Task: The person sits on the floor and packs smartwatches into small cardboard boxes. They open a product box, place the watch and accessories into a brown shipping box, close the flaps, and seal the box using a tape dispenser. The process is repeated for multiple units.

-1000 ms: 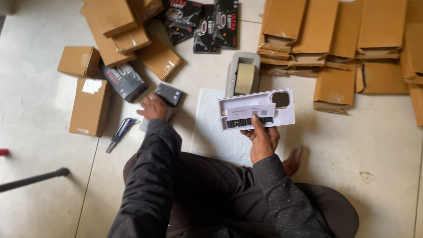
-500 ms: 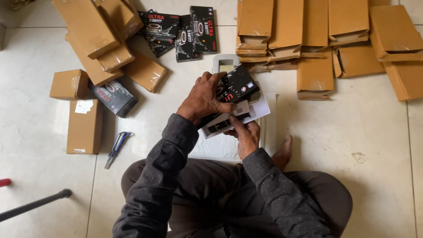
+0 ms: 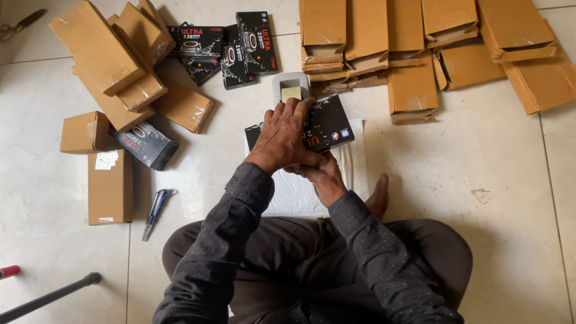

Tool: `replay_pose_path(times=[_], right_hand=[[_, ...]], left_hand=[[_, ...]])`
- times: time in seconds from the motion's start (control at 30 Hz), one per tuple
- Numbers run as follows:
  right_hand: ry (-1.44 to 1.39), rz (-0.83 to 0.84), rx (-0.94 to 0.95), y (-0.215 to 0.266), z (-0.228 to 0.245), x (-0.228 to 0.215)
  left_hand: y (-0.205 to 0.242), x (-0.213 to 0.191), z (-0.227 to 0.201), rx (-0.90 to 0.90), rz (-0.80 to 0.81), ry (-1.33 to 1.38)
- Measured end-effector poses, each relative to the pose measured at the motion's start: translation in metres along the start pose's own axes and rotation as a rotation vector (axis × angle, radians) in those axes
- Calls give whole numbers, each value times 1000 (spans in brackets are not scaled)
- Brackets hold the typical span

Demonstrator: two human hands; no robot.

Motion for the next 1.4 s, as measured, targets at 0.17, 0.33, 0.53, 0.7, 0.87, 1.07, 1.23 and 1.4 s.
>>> replay_pose_path(times=[0.17,0.33,0.53,0.7,0.87,1.07,1.23,1.4], right_hand=[[-28,-22,79,2,-1,-4],[-94,55,65,7,24,2],[-210,-81,-28,9,30,10],[-61,-269,-40,12,20,18],[-55,-319,-19,10,33,17],[157,-202,83,5,24,15],[265,-193,235,1,10,14],[416,-302,419,9,-3,-20]], left_hand=[[4,2,-11,72,80,7],[19,-9,-3,50,28,-46],[37,0,21,99,-31,-220],[49,43,18,152,-91,-338],[67,50,28,-15,-447,-279],[83,58,62,-275,-247,314],[78,76,76,-450,-258,325],[61,93,89,-219,-139,188]])
Point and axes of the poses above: each hand's wrist, its own y-axis away from the middle knuckle, its own x-axis out of the palm, z = x × y, the point moved 2 cm from there along -y, towards the middle knuckle, and after that the axes turned 9 degrees about z, right-handed, at the moved point
